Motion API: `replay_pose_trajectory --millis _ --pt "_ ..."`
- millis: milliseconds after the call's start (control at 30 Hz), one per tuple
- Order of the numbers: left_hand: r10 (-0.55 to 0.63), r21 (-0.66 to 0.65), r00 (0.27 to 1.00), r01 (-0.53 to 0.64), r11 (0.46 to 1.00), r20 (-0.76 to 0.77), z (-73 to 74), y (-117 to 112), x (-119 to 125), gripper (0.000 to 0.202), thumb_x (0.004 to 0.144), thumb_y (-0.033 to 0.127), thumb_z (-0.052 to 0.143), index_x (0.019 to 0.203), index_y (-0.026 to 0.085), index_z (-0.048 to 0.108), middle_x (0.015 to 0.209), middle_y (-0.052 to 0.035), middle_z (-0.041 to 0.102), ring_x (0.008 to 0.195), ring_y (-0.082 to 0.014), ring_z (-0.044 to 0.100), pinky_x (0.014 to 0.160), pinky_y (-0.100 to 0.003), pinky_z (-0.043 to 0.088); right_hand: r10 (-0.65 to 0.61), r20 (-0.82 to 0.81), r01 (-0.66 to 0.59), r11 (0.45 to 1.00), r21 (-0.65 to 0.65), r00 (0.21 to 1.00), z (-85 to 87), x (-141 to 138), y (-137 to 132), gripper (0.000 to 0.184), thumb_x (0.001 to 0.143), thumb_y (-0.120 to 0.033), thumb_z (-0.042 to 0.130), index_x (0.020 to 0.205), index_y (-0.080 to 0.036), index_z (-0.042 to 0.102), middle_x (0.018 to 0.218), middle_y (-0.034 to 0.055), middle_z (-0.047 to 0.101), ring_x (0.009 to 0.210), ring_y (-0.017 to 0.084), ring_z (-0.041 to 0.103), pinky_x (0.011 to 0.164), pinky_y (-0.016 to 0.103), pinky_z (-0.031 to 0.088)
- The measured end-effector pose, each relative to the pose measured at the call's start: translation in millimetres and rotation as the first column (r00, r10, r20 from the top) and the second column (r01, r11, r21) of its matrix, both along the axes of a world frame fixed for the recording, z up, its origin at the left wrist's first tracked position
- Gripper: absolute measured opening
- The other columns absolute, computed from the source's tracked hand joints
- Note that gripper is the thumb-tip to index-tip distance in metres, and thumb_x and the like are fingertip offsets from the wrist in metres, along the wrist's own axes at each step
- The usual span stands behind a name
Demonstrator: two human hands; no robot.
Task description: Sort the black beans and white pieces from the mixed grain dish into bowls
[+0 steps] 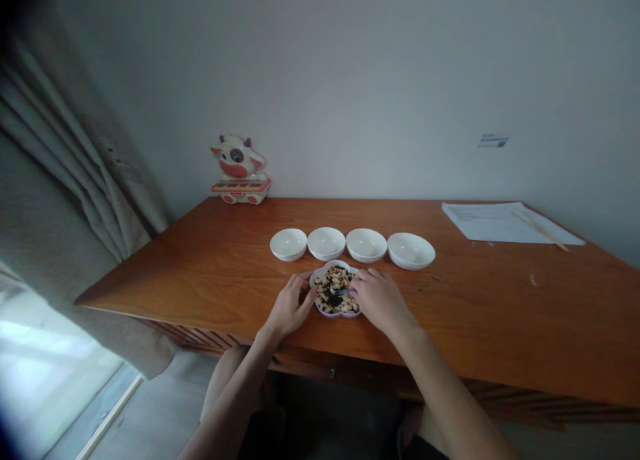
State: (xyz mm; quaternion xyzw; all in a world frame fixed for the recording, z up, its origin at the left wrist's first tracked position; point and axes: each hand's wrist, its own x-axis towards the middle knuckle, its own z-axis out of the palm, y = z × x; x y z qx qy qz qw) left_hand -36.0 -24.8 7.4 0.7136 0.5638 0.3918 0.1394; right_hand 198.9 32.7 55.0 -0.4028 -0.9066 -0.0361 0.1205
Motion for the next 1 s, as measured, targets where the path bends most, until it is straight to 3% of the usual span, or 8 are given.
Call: replay_pose_trajectory --millis 100,167,233,300,400,467,633,1000 --pt "0.018 -0.014 1.0 -0.017 1.0 0.026 1.1 -1 1 0.036 0.102 0.033 0.051 0.136 0.023 0.054 0.124 -0.0103 0.065 0.108 -0.0224 0.067 0.095 -0.038 0.056 -0.004 -0.08 0.002 1.0 -0.018 0.997 -5.7 10 -3 0.019 0.097 -0.025 0.056 0.093 -0.022 0.075 0.097 0.0068 0.074 0.093 0.026 0.067 0.084 0.041 0.052" --pt "0.022 -0.028 0.999 -0.021 0.999 0.043 1.5 -2 1 0.036 0.101 0.034 0.052 0.135 0.023 0.055 0.123 -0.0095 0.066 0.106 -0.022 0.067 0.096 -0.037 0.056 -0.01 -0.259 -0.012 0.996 -0.084 0.966 -14.3 19 -3 0.019 0.098 -0.03 0.056 0.096 -0.022 0.074 0.098 0.0062 0.074 0.092 0.023 0.068 0.085 0.039 0.052" --pt "0.021 -0.038 0.998 -0.019 0.999 0.053 1.4 -1 1 0.036 0.101 0.035 0.053 0.135 0.024 0.055 0.122 -0.0091 0.066 0.106 -0.022 0.067 0.096 -0.037 0.055 -0.083 -0.541 -0.033 0.979 -0.201 0.837 -27.2 28 -1 0.019 0.095 -0.036 0.061 0.097 -0.023 0.074 0.1 0.0063 0.075 0.091 0.023 0.069 0.084 0.038 0.053" --pt "0.021 -0.043 0.998 -0.019 0.999 0.06 0.8 0 0 0.036 0.1 0.035 0.053 0.134 0.023 0.056 0.121 -0.0092 0.066 0.107 -0.0223 0.066 0.096 -0.037 0.055 -0.287 -0.771 -0.002 0.937 -0.35 0.569 -42.5 34 3 0.024 0.087 -0.045 0.071 0.092 -0.023 0.076 0.096 0.0067 0.076 0.088 0.024 0.07 0.081 0.037 0.055" --pt "0.034 -0.058 0.997 -0.03 0.998 0.07 -0.3 6 -1 0.032 0.099 0.032 0.053 0.13 0.022 0.059 0.119 -0.0092 0.068 0.106 -0.0222 0.067 0.095 -0.035 0.054 -0.417 -0.824 0.071 0.903 -0.424 0.385 -62.8 38 7 0.039 0.088 -0.056 0.065 0.097 -0.02 0.074 0.094 0.0096 0.077 0.083 0.025 0.072 0.075 0.038 0.058" --pt "0.051 -0.089 0.996 -0.045 0.995 0.073 -0.6 12 -2 0.027 0.099 0.031 0.051 0.122 0.021 0.063 0.117 -0.0088 0.07 0.106 -0.022 0.067 0.095 -0.034 0.053 -0.452 -0.834 0.071 0.888 -0.454 0.318 -70.6 39 9 0.044 0.088 -0.059 0.063 0.101 -0.019 0.074 0.094 0.0107 0.078 0.083 0.025 0.073 0.073 0.037 0.059" --pt "0.116 -0.171 0.993 -0.108 0.979 0.033 -0.7 22 -1 0.024 0.096 0.029 0.052 0.112 0.021 0.068 0.112 -0.0079 0.073 0.101 -0.0226 0.069 0.09 -0.033 0.052 -0.493 -0.842 0.017 0.865 -0.501 0.218 -71.7 38 9 0.045 0.08 -0.061 0.073 0.099 -0.02 0.075 0.097 0.0103 0.078 0.086 0.024 0.074 0.076 0.035 0.06" --pt "0.065 -0.105 0.993 -0.055 0.993 0.095 0.3 16 -2 0.027 0.095 0.024 0.051 0.11 0.019 0.072 0.106 -0.0054 0.076 0.096 -0.0194 0.069 0.084 -0.027 0.051 -0.565 -0.818 -0.097 0.813 -0.574 0.105 -65.9 37 5 0.041 0.08 -0.057 0.075 0.097 -0.021 0.072 0.087 0.0079 0.079 0.077 0.02 0.074 0.07 0.032 0.062"
